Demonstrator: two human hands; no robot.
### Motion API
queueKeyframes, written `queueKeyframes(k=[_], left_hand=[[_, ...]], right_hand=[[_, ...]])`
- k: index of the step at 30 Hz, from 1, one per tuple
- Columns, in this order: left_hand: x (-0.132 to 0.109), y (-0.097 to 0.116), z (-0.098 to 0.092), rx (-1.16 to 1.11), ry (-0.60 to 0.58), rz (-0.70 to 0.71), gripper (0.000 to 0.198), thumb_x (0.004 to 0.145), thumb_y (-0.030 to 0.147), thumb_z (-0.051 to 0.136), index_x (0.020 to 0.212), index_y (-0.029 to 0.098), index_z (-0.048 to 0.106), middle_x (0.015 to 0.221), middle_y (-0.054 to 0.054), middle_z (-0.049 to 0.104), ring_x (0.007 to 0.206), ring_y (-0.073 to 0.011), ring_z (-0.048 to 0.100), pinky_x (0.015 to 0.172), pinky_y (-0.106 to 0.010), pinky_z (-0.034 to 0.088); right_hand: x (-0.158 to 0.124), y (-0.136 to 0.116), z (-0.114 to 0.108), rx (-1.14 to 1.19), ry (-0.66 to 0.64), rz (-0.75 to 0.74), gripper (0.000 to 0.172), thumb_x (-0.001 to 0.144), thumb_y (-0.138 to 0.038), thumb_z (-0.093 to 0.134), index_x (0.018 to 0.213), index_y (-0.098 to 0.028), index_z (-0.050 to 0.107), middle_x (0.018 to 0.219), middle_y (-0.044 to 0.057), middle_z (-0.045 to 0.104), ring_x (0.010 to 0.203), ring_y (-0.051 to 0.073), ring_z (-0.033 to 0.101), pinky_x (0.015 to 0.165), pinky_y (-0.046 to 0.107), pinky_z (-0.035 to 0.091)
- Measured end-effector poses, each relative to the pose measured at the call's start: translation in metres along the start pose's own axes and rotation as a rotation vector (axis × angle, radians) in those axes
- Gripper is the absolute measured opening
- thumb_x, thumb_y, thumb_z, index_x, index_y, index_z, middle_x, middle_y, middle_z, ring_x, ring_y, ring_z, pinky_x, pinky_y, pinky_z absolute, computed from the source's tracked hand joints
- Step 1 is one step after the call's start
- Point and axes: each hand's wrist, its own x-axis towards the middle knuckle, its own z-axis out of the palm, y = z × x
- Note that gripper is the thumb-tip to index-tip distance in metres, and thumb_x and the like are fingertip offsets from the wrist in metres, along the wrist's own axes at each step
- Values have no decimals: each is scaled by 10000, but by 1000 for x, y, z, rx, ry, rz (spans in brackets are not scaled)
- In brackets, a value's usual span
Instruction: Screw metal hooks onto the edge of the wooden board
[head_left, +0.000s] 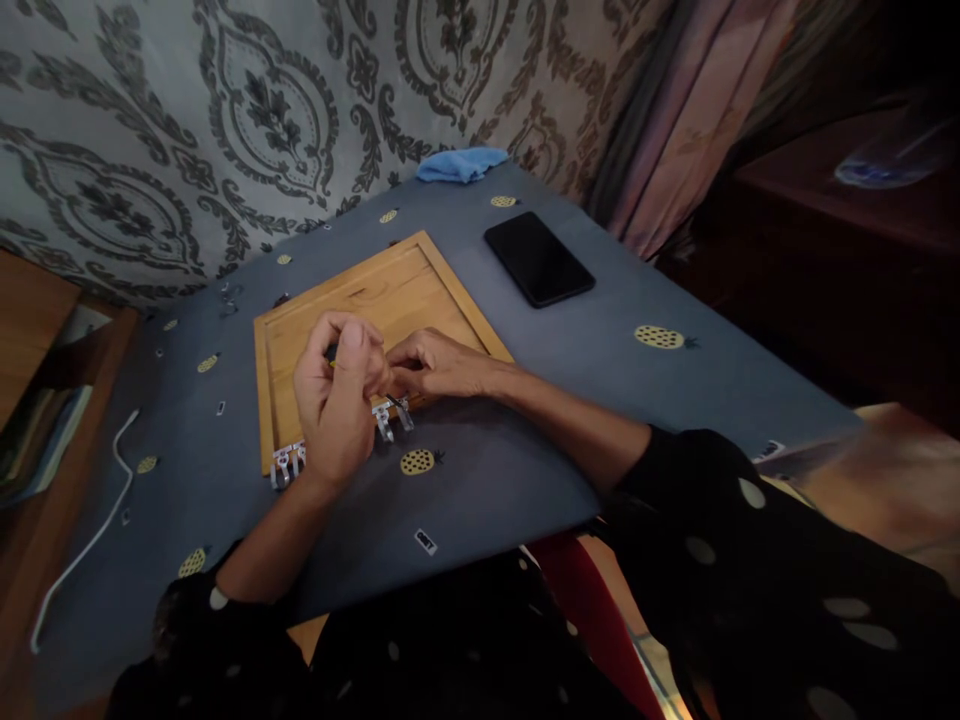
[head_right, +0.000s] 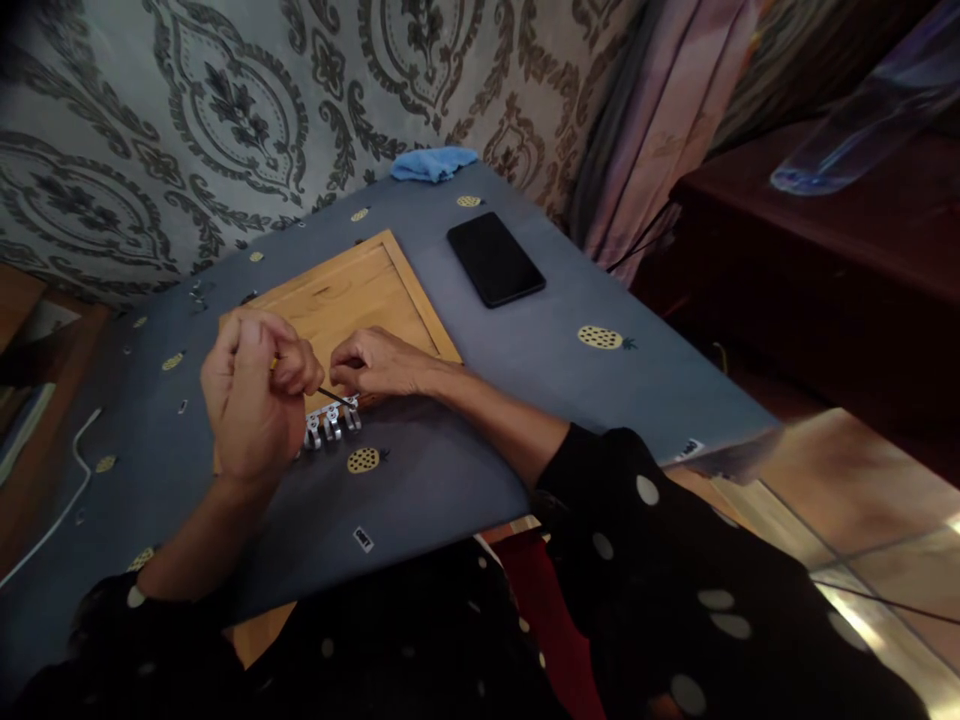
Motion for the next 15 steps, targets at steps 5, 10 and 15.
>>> queueKeyframes(k=[5,10,15], left_hand=[[6,-1,6,-40,4,-29,423,883,500,732,657,185,561,485,102,257,395,-51,184,389,-198,209],[12,-1,5,-65,-44,-112,406,891,455,733,644,183,563,446,118,213,352,-40,156,367,-186,209],[13,3,1,-45,-120,-114,287,911,355,703,710,191,580,441,117,244,357,-47,175,380,-177,230]], right_hand=[[1,3,1,8,1,-30,215,832,-109,514,628,-137,573,552,-59,417,544,73,338,545,249,216],[1,2,1,10,12,-22,211,829,-105,500,658,-126,623,550,-55,458,534,74,347,542,247,226],[1,2,1,-4,19,-13,220,830,-117,504,647,-130,626,534,-57,462,517,74,349,534,247,234]])
